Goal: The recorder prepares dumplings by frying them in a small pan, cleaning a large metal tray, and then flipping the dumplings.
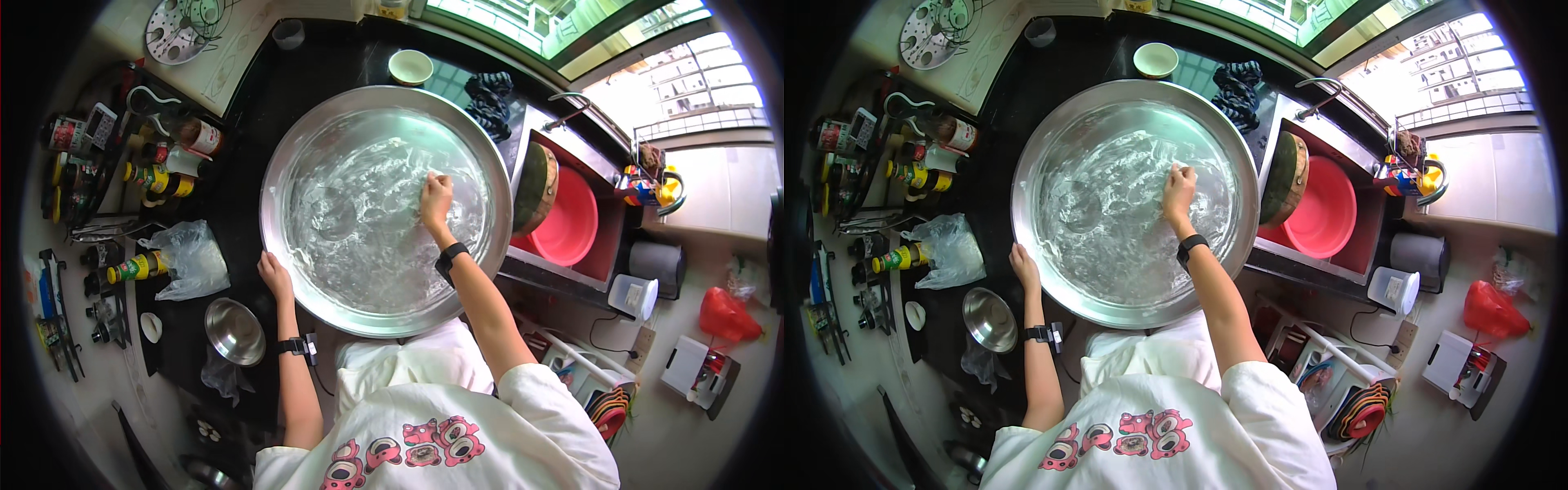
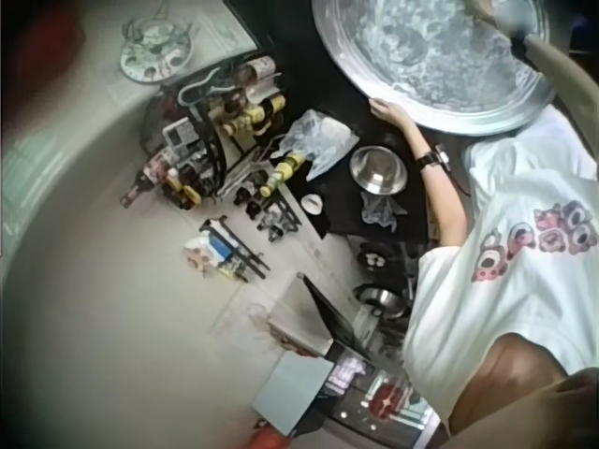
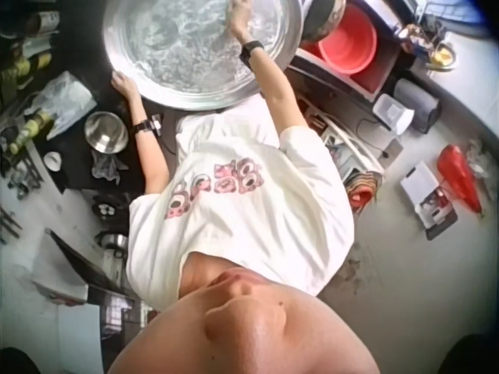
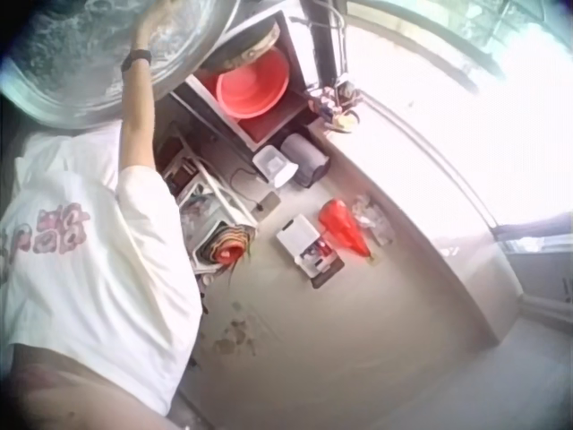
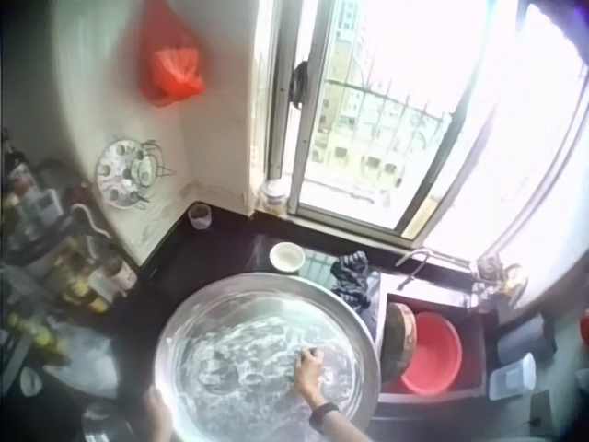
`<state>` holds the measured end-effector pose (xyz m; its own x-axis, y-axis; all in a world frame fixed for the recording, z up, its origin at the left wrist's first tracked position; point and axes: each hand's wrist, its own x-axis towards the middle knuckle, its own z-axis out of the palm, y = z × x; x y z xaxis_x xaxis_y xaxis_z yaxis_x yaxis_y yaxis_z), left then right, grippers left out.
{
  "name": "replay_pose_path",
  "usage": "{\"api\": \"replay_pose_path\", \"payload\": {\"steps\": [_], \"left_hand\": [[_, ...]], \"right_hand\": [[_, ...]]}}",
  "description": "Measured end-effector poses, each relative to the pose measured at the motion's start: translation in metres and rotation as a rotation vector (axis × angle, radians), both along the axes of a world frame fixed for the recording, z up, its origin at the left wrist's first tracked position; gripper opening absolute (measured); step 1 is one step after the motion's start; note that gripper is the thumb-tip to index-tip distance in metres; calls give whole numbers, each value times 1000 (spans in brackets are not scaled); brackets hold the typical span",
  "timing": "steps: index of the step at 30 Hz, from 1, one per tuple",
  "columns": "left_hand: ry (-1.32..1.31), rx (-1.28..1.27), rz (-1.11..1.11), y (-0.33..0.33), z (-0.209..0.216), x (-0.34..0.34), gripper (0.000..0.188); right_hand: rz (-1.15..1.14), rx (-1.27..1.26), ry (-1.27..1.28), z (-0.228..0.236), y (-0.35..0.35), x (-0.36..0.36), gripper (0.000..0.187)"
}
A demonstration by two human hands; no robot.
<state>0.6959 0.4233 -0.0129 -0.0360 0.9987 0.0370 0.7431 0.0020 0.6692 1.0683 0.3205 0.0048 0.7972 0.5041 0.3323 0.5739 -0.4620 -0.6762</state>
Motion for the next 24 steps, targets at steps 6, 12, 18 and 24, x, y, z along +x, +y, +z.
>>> {"api": "replay_pose_path", "payload": {"steps": [6, 12, 18, 24], "left_hand": [[-79, 1, 50, -2, 3, 10, 38], [-27, 28, 23, -4, 2, 0, 33], [189, 87, 12, -5, 6, 9, 32], [76, 96, 38, -8, 1, 6, 30]], "right_hand": [[469, 27, 302, 8, -19, -78, 19], [-25, -16, 154, 24, -52, 11, 19], [-36, -2, 146, 2, -47, 13, 19], [485, 33, 273, 13, -48, -93, 27]]}}
